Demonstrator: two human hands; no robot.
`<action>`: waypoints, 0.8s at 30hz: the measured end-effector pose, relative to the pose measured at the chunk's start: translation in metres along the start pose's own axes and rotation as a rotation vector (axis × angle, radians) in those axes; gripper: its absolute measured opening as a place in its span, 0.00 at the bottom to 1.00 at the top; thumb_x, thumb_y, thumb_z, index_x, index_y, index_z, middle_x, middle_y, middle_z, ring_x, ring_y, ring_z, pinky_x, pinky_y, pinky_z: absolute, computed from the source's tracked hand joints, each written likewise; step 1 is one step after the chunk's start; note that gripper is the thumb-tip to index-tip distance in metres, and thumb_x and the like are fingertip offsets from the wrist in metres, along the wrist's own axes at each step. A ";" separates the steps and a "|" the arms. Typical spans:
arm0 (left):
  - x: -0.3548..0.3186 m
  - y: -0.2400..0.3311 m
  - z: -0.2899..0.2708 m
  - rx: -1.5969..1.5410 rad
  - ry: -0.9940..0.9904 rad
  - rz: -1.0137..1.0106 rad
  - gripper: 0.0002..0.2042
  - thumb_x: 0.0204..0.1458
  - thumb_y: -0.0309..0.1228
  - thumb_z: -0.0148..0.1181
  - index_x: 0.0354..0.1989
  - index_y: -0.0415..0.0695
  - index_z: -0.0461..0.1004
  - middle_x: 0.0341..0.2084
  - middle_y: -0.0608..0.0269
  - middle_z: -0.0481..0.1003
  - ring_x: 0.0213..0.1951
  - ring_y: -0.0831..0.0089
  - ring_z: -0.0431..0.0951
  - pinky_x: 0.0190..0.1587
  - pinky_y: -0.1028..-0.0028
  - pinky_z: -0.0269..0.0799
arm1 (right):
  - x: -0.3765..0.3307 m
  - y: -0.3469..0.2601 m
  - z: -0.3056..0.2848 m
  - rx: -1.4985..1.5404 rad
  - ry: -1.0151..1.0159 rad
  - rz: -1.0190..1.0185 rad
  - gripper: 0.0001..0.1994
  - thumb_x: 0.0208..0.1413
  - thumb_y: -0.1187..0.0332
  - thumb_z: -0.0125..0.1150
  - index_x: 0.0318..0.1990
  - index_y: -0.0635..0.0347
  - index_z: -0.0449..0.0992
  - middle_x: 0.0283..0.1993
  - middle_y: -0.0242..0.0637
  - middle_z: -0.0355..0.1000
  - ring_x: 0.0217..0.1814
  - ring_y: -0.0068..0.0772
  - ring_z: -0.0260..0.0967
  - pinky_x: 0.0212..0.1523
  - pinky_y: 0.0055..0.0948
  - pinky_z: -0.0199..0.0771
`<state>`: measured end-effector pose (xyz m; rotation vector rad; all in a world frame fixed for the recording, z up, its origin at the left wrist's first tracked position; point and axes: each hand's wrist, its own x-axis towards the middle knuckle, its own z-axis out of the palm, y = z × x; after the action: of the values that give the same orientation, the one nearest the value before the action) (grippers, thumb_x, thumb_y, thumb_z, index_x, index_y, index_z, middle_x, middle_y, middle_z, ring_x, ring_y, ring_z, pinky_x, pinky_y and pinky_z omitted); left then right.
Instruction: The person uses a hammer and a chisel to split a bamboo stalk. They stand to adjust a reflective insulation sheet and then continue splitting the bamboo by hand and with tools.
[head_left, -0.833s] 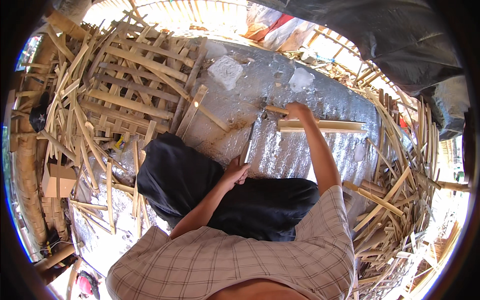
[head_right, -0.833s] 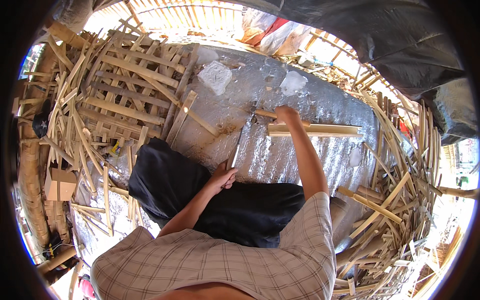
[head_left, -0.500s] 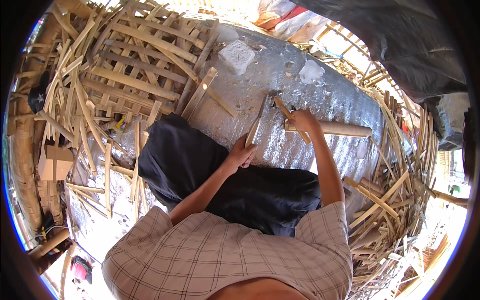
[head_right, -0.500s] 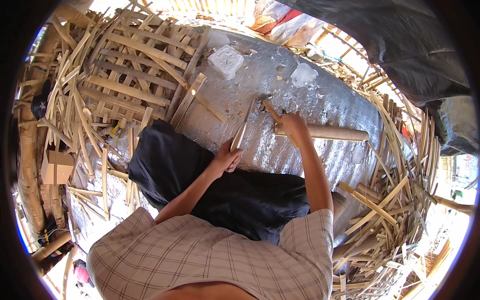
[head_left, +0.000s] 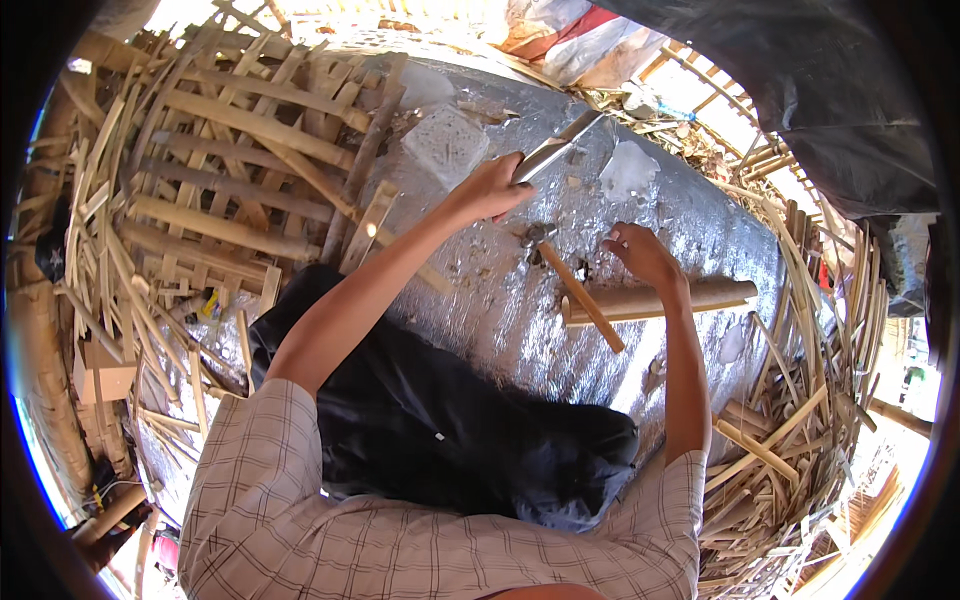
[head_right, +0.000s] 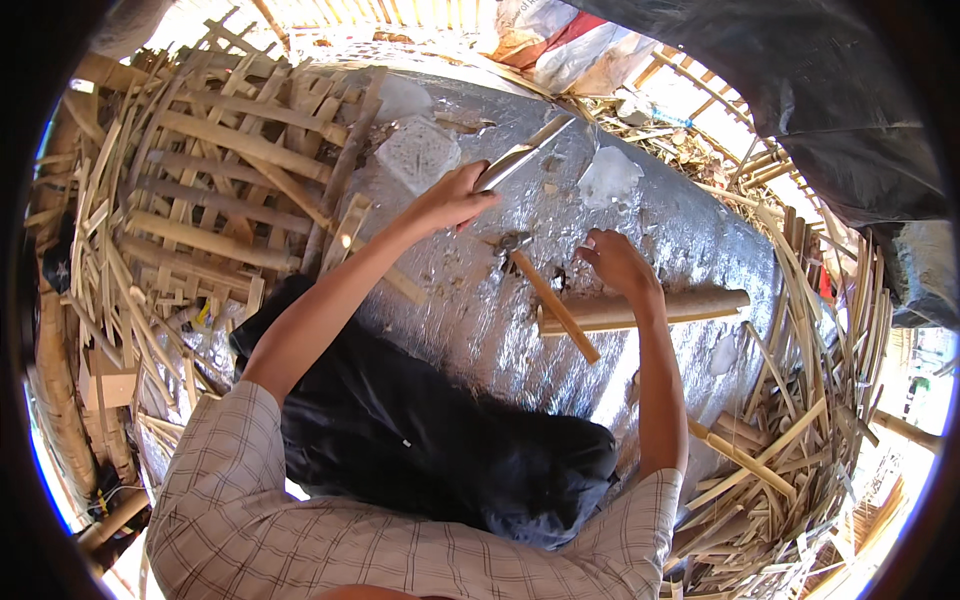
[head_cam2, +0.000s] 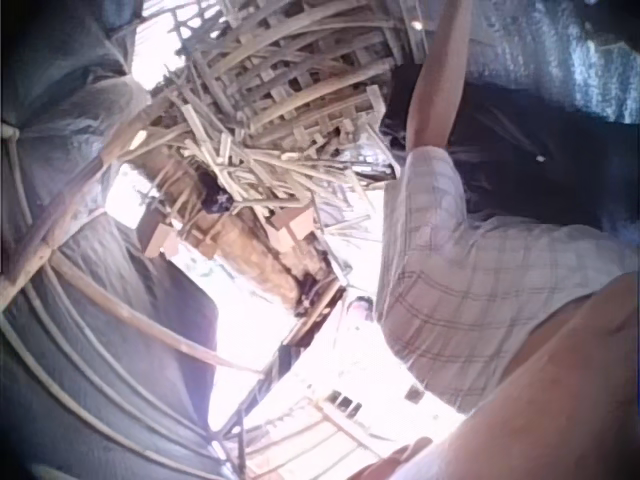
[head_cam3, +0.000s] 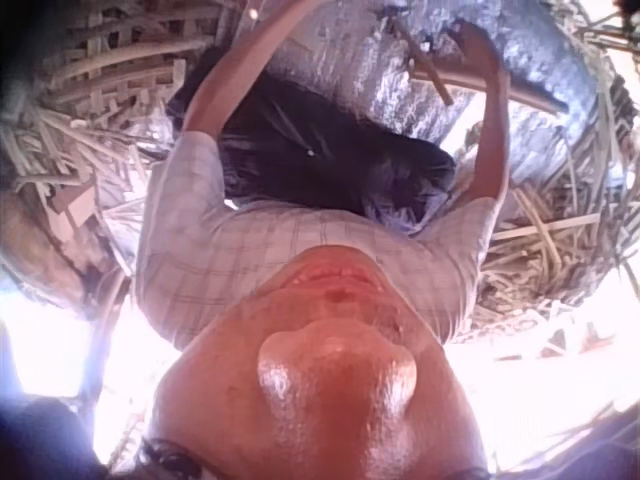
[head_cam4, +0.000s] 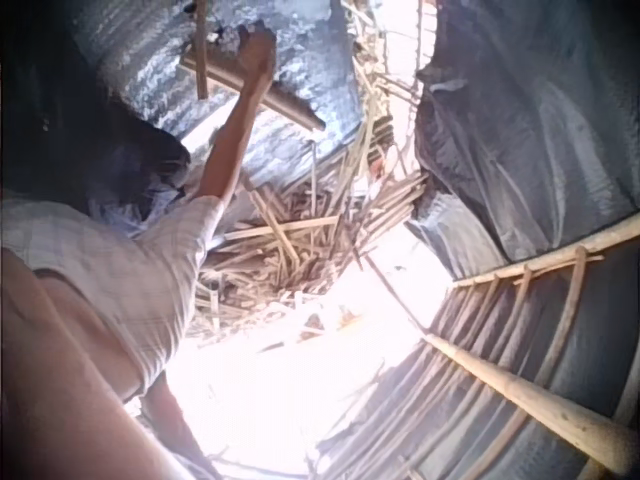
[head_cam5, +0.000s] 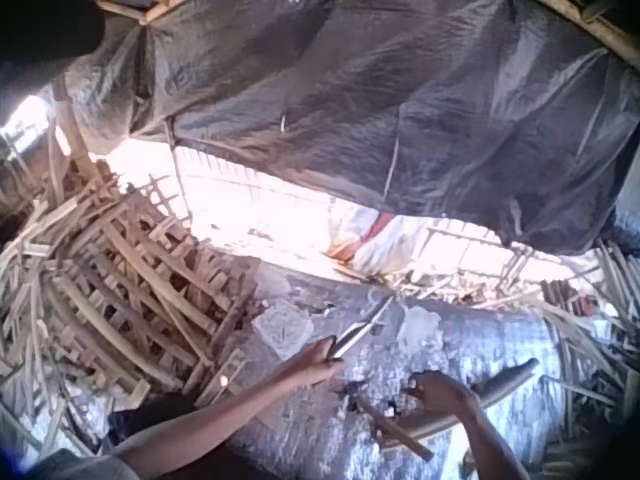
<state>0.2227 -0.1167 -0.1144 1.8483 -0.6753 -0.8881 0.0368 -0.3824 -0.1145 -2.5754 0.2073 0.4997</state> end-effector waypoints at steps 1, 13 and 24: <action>0.008 -0.013 0.003 0.009 0.028 0.023 0.11 0.60 0.33 0.62 0.42 0.39 0.69 0.15 0.66 0.70 0.13 0.77 0.69 0.16 0.71 0.64 | 0.008 0.004 -0.001 0.014 0.045 -0.008 0.14 0.64 0.63 0.62 0.44 0.69 0.77 0.42 0.58 0.78 0.46 0.60 0.77 0.48 0.50 0.73; 0.066 -0.077 0.028 0.356 0.073 0.278 0.13 0.55 0.34 0.65 0.39 0.36 0.71 0.34 0.48 0.75 0.37 0.54 0.78 0.42 0.58 0.74 | 0.067 -0.005 0.044 -0.115 0.408 0.035 0.24 0.55 0.76 0.65 0.61 0.65 0.72 0.68 0.44 0.66 0.67 0.48 0.64 0.64 0.54 0.65; 0.085 0.012 0.013 0.757 -0.276 -0.129 0.22 0.60 0.52 0.59 0.39 0.41 0.74 0.27 0.57 0.75 0.28 0.66 0.76 0.29 0.61 0.76 | 0.065 -0.015 0.030 -0.244 0.309 0.103 0.26 0.57 0.81 0.53 0.66 0.65 0.67 0.75 0.45 0.59 0.71 0.51 0.62 0.68 0.52 0.62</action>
<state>0.2609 -0.1925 -0.1311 2.4748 -1.1938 -1.0740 0.0913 -0.3579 -0.1568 -2.8846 0.4105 0.1664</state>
